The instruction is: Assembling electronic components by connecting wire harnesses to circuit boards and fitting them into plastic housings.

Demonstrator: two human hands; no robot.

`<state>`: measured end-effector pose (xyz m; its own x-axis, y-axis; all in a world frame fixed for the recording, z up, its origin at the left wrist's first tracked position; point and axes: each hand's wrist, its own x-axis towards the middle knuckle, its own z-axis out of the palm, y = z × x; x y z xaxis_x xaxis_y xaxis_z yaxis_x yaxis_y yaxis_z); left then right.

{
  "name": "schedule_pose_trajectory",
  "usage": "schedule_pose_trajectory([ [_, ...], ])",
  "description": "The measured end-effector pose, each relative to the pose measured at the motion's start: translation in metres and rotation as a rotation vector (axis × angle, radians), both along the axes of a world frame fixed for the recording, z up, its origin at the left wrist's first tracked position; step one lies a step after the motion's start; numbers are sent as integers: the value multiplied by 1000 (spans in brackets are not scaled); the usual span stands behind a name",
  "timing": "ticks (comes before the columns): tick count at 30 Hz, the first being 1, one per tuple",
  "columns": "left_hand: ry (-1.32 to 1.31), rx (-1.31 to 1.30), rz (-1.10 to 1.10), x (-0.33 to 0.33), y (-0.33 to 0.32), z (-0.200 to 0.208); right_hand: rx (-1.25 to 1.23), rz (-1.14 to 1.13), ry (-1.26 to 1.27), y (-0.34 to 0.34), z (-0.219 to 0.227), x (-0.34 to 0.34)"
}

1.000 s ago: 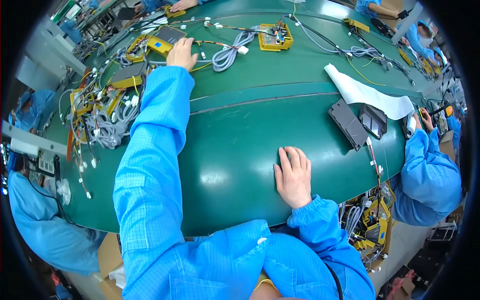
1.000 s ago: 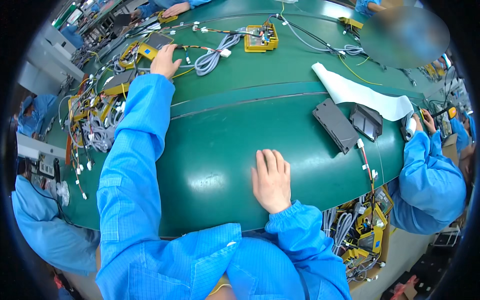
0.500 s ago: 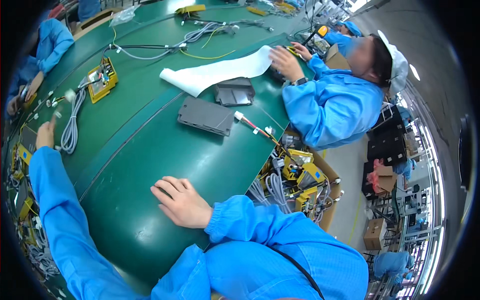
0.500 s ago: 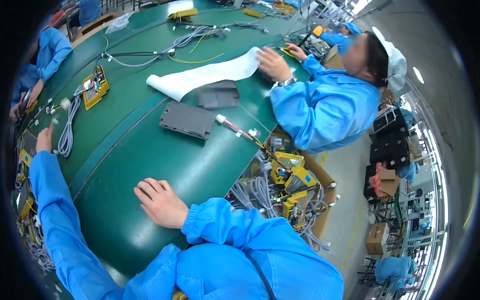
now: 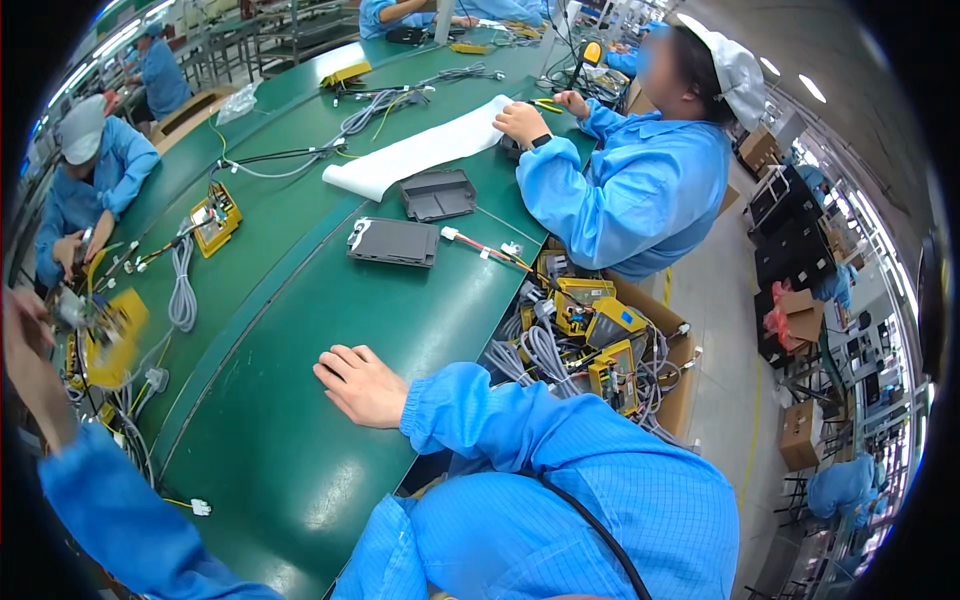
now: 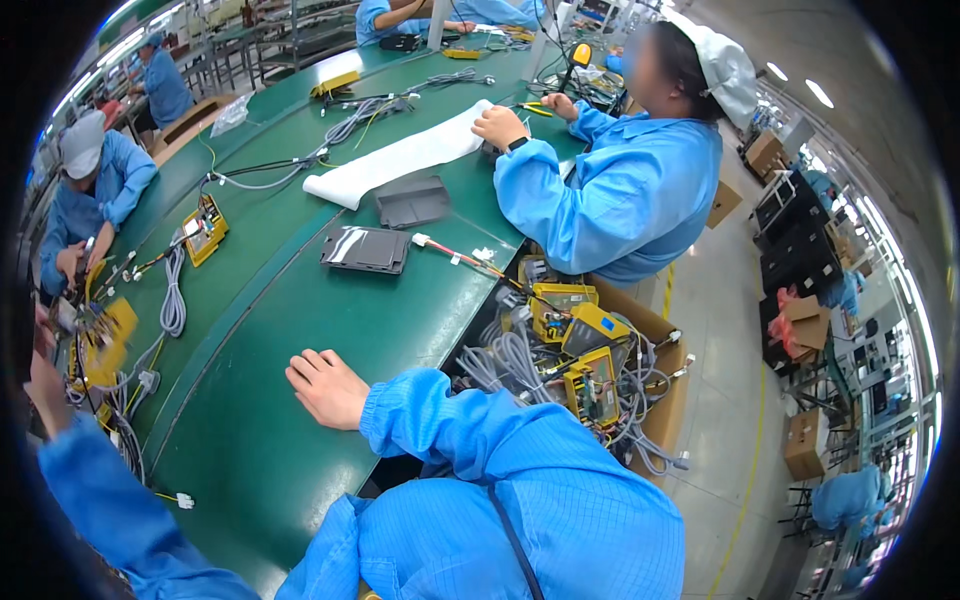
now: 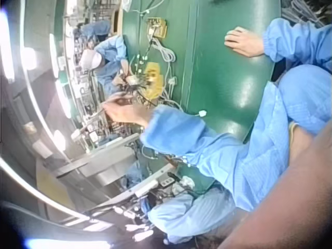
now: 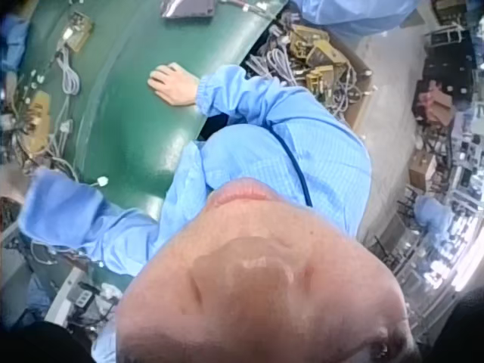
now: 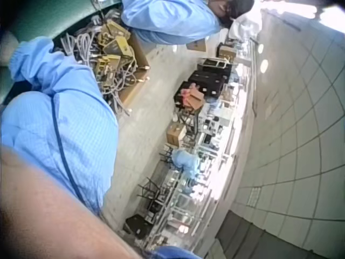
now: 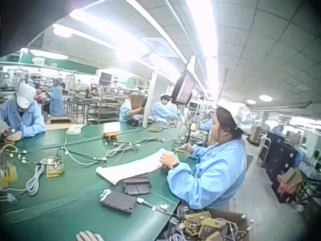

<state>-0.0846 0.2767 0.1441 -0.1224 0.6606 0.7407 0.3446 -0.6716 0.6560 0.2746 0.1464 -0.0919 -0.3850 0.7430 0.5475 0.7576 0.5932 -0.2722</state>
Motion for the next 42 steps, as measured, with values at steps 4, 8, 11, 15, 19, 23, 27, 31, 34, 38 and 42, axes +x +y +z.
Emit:
schedule_pose_trajectory([
  [4,76,-281,-56,59,-94,-84,-8,71,125,5,-10,-1],
  [8,100,-852,-208,83,-163,-141,123,111,266,11,-22,-7],
  [11,324,-931,-335,122,-192,-148,-40,22,440,12,-22,1],
  [15,590,-550,-412,154,-230,-170,-216,77,549,7,-14,10],
  [19,416,-295,-506,161,-255,-160,-339,44,618,10,-13,7],
  [23,195,-425,118,114,-263,-140,-543,128,740,5,-1,2],
  [27,476,-808,667,46,-267,-162,-557,413,554,-9,49,-27],
  [31,312,-849,636,-1,-223,-201,-344,620,329,-44,88,-72],
  [34,321,-803,679,-3,-187,-222,-318,877,374,-80,141,-80],
  [38,385,-741,698,11,-190,-215,-566,1371,905,-121,182,-72],
  [42,435,-516,882,27,-197,-223,-491,1252,1436,-172,179,-86],
])
